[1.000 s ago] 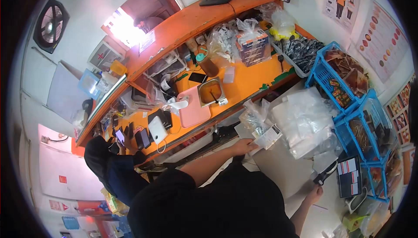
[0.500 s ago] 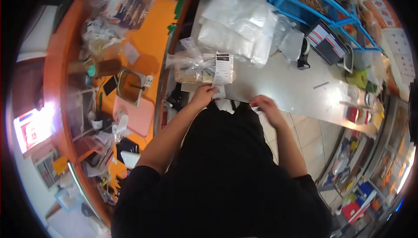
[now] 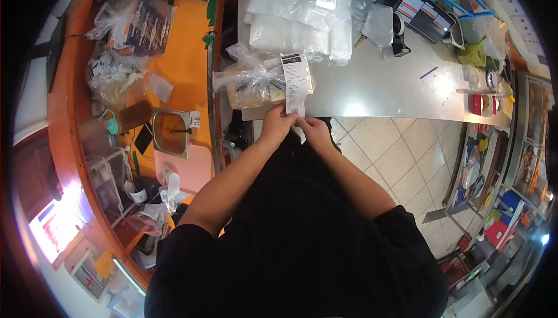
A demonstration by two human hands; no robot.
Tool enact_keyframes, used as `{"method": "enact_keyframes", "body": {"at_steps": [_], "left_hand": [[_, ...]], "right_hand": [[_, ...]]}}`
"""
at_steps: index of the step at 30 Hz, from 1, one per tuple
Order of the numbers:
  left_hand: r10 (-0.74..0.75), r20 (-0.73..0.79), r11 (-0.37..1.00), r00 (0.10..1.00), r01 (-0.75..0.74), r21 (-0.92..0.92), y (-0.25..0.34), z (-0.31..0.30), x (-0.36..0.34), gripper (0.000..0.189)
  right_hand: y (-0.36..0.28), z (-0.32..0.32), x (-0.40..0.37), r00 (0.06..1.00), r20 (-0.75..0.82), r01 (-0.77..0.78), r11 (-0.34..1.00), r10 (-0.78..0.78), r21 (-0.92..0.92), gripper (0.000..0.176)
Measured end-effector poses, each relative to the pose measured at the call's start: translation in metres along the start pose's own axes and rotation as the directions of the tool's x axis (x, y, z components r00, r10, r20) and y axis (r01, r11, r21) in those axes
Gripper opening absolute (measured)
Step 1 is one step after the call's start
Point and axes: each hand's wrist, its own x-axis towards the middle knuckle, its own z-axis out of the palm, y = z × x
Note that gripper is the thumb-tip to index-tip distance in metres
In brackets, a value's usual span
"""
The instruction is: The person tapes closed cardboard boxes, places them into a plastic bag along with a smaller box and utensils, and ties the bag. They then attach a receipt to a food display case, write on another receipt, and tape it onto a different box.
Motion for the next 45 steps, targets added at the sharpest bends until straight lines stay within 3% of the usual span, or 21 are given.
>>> {"method": "enact_keyframes", "body": {"at_steps": [2, 4, 5, 7, 8, 10, 11, 13, 14, 16, 19, 26, 28, 33, 37, 39, 40, 41, 42, 44, 45], "left_hand": [[0.050, -0.028, 0.999, 0.998, -0.049, 0.024, 0.015, -0.006, -0.014, 0.036], [0.206, 0.052, 0.715, 0.977, -0.187, 0.674, 0.095, -0.012, -0.068, 0.042], [0.217, 0.062, 0.709, 0.974, -0.201, 0.676, 0.117, -0.019, -0.078, 0.042], [0.643, 0.366, -0.048, 0.672, -0.442, 0.896, 0.147, -0.031, -0.092, 0.060], [0.653, 0.361, -0.047, 0.666, -0.440, 0.897, 0.160, -0.027, -0.088, 0.060], [0.588, 0.449, -0.321, 0.673, -0.315, 0.893, 0.188, -0.024, -0.059, 0.076], [0.594, 0.446, -0.326, 0.669, -0.307, 0.894, 0.185, -0.030, -0.042, 0.076], [0.452, 0.409, -0.400, 0.793, -0.230, 0.887, 0.168, -0.043, -0.003, 0.096], [0.459, 0.408, -0.400, 0.789, -0.227, 0.888, 0.177, -0.047, 0.006, 0.096], [0.264, 0.376, -0.083, 0.888, -0.367, 0.926, 0.199, -0.054, 0.014, 0.096], [0.121, 0.373, 0.031, 0.920, -0.379, 0.925, 0.238, -0.053, 0.008, 0.098], [0.136, 0.472, 0.091, 0.871, -0.485, 0.870, 0.235, -0.076, 0.052, 0.106], [0.015, 0.419, 0.162, 0.908, -0.415, 0.895, 0.253, -0.070, 0.049, 0.110], [-0.044, 0.423, 0.212, 0.905, -0.405, 0.889, 0.259, -0.075, 0.068, 0.111], [-0.038, 0.447, 0.229, 0.894, -0.428, 0.874, 0.254, -0.077, 0.074, 0.109], [0.000, 0.445, 0.244, 0.895, -0.432, 0.868, 0.254, -0.075, 0.071, 0.107], [0.040, 0.447, 0.253, 0.894, -0.442, 0.861, 0.253, -0.075, 0.067, 0.105], [0.033, 0.433, 0.257, 0.901, -0.427, 0.867, 0.251, -0.071, 0.060, 0.105], [0.056, 0.402, 0.229, 0.914, -0.404, 0.886, 0.249, -0.065, 0.051, 0.106], [0.105, 0.337, 0.214, 0.935, -0.353, 0.911, 0.237, -0.064, 0.039, 0.107], [0.270, 0.357, 0.134, 0.894, -0.402, 0.906, 0.212, -0.069, 0.037, 0.108]], "right_hand": [[0.009, -0.001, 0.003, 0.992, 0.082, 0.097, 0.994, -0.101, 0.055, 0.035], [0.006, -0.005, 0.002, 0.992, 0.115, 0.048, 0.994, -0.059, 0.096, 0.033], [0.005, -0.008, 0.001, 0.987, 0.158, -0.014, 0.993, -0.006, 0.121, 0.030], [0.006, -0.011, 0.001, 0.983, 0.180, -0.052, 0.986, 0.022, 0.161, 0.028], [0.005, -0.011, 0.001, 0.974, 0.219, -0.100, 0.976, 0.056, 0.196, 0.026], [0.001, -0.007, 0.000, 0.972, 0.231, -0.091, 0.967, 0.034, 0.240, 0.024], [0.002, -0.004, 0.004, 0.974, 0.216, -0.119, 0.959, 0.063, 0.257, 0.024], [0.006, 0.001, 0.015, 0.975, 0.204, -0.139, 0.952, 0.084, 0.271, 0.024], [0.009, 0.001, 0.024, 0.971, 0.230, -0.123, 0.951, 0.057, 0.284, 0.024], [0.003, 0.002, 0.034, 0.966, 0.257, -0.112, 0.949, 0.034, 0.295, 0.023], [-0.027, 0.014, 0.041, 0.984, 0.180, -0.039, 0.987, 0.010, 0.159, 0.025], [-0.051, 0.037, 0.075, 0.998, -0.035, -0.045, 0.982, 0.052, 0.183, 0.025], [-0.058, 0.038, 0.075, 0.996, -0.053, -0.060, 0.972, 0.074, 0.227, 0.022], [-0.043, 0.039, 0.090, 0.992, 0.026, -0.121, 0.860, 0.125, 0.495, 0.011], [-0.042, 0.031, 0.105, 0.985, 0.075, -0.170, 0.859, 0.153, 0.483, 0.011], [-0.032, 0.019, 0.110, 0.879, 0.425, -0.441, 0.708, 0.217, 0.551, 0.017], [-0.028, 0.007, 0.106, 0.872, 0.436, -0.451, 0.708, 0.221, 0.543, 0.017], [-0.033, -0.009, 0.090, 0.801, 0.557, -0.377, 0.907, 0.219, 0.185, 0.020], [-0.041, -0.026, 0.075, 0.708, 0.657, -0.185, 0.965, 0.260, -0.184, 0.024], [-0.073, -0.062, 0.056, 0.616, 0.721, 0.124, 0.864, 0.319, -0.488, 0.031], [-0.079, -0.078, 0.050, 0.662, 0.714, 0.216, 0.855, 0.226, -0.471, 0.032]]}}
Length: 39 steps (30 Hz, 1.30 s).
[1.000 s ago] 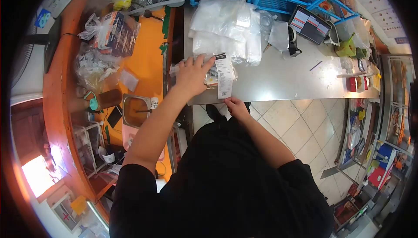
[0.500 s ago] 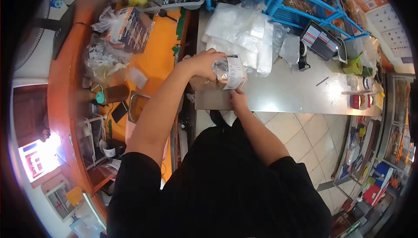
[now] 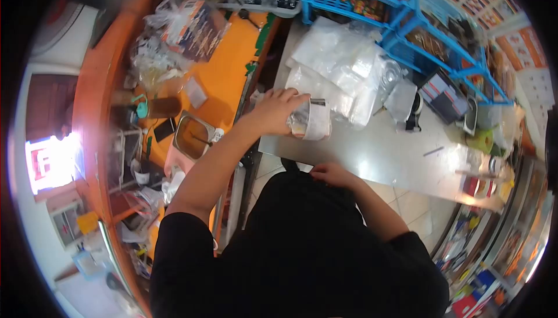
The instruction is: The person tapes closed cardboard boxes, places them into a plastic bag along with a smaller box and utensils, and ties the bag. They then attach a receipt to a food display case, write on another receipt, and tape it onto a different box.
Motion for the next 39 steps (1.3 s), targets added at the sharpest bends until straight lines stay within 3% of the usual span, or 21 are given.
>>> {"method": "enact_keyframes", "body": {"at_steps": [1, 3, 5, 9, 10, 11, 12, 13, 16, 17, 18, 19, 21, 23, 25, 27, 29, 32, 33, 35, 39], "left_hand": [[0.067, -0.155, 0.995, 0.986, -0.055, 0.080, 0.001, 0.015, -0.011, 0.110], [-0.029, -0.198, 0.995, 0.980, 0.047, 0.087, 0.022, 0.015, -0.038, 0.113], [-0.164, -0.431, 0.963, 0.887, 0.238, 0.124, 0.027, 0.022, -0.075, 0.114], [-0.470, -0.770, 0.841, 0.432, 0.484, -0.242, 0.025, 0.124, -0.169, 0.094], [-0.482, -0.792, 0.821, 0.374, 0.508, -0.260, 0.027, 0.165, -0.197, 0.073], [-0.596, -0.673, 0.760, 0.438, 0.578, -0.297, 0.043, 0.187, -0.231, 0.054], [-0.767, -0.317, 0.638, 0.558, 0.607, -0.474, 0.039, 0.235, -0.269, 0.046], [-0.837, 0.082, 0.452, 0.541, 0.768, -0.453, 0.052, 0.259, -0.297, 0.047], [-0.791, 0.580, 0.037, 0.196, 0.961, -0.274, 0.083, 0.378, -0.384, 0.059], [-0.629, 0.763, -0.013, 0.148, 0.980, -0.201, 0.075, 0.448, -0.417, 0.054], [-0.615, 0.787, -0.223, -0.049, 0.968, -0.114, 0.089, 0.500, -0.443, 0.045], [-0.586, 0.805, -0.362, -0.090, 0.918, -0.161, 0.107, 0.510, -0.457, 0.045], [-0.608, 0.792, -0.506, -0.061, 0.798, -0.327, 0.117, 0.502, -0.466, 0.045], [-0.690, 0.724, -0.531, -0.012, 0.689, -0.494, 0.105, 0.496, -0.459, 0.044], [-0.767, 0.641, -0.510, 0.017, 0.591, -0.626, 0.080, 0.486, -0.454, 0.044], [-0.834, 0.549, -0.463, 0.042, 0.488, -0.740, 0.049, 0.471, -0.451, 0.043], [-0.876, 0.479, -0.418, 0.052, 0.414, -0.808, 0.018, 0.460, -0.451, 0.043], [-0.901, 0.428, -0.375, 0.071, 0.371, -0.850, -0.003, 0.450, -0.462, 0.042], [-0.902, 0.425, -0.371, 0.076, 0.367, -0.853, -0.003, 0.453, -0.466, 0.042], [-0.902, 0.423, -0.366, 0.085, 0.367, -0.855, -0.003, 0.464, -0.473, 0.041], [-0.903, 0.417, -0.365, 0.098, 0.336, -0.868, -0.002, 0.476, -0.486, 0.041]], "right_hand": [[0.000, -0.011, -0.014, 0.995, -0.074, 0.068, 0.996, -0.073, -0.065, 0.032], [-0.025, -0.049, -0.038, 0.982, -0.149, 0.088, 0.983, -0.112, -0.164, 0.032], [-0.077, -0.081, -0.060, 0.928, -0.292, 0.117, 0.925, -0.232, -0.360, 0.032], [-0.150, -0.104, -0.038, 0.779, -0.327, 0.312, 0.782, -0.536, -0.539, 0.033], [-0.153, -0.102, -0.016, 0.745, -0.284, 0.373, 0.731, -0.603, -0.571, 0.039], [-0.169, -0.091, -0.008, 0.731, -0.238, 0.368, 0.663, -0.640, -0.652, 0.047], [-0.183, -0.077, 0.001, 0.758, -0.232, 0.332, 0.667, -0.610, -0.668, 0.059], [-0.185, -0.066, 0.020, 0.766, -0.206, 0.281, 0.606, -0.609, -0.744, 0.069], [-0.190, -0.030, 0.050, 0.699, -0.169, 0.164, 0.386, -0.695, -0.908, 0.059], [-0.191, -0.021, 0.054, 0.679, -0.190, 0.163, 0.398, -0.709, -0.903, 0.051], [-0.192, -0.015, 0.058, 0.659, -0.220, 0.158, 0.418, -0.720, -0.895, 0.044], [-0.188, -0.015, 0.062, 0.654, -0.207, 0.170, 0.408, -0.728, -0.897, 0.044], [-0.188, -0.022, 0.075, 0.692, -0.288, 0.172, 0.539, -0.662, -0.824, 0.045], [-0.211, -0.019, 0.069, 0.758, -0.450, -0.062, 0.634, -0.473, -0.771, 0.053], [-0.232, -0.019, 0.059, 0.769, -0.363, 0.095, 0.656, -0.526, -0.749, 0.064], [-0.227, -0.045, 0.065, 0.772, -0.123, 0.212, 0.435, -0.623, -0.875, 0.046], [-0.285, -0.014, 0.029, 0.959, -0.148, -0.015, 0.473, -0.243, -0.881, 0.046], [-0.166, -0.149, 0.088, 0.973, -0.064, 0.108, 0.683, -0.221, -0.722, 0.021], [-0.176, -0.142, 0.082, 0.971, -0.067, 0.109, 0.679, -0.228, -0.726, 0.021], [-0.208, -0.122, 0.057, 0.943, -0.315, -0.266, 0.815, 0.109, -0.515, 0.016], [-0.259, -0.071, 0.015, 0.940, -0.301, -0.217, 0.961, 0.157, -0.174, 0.027]]}}
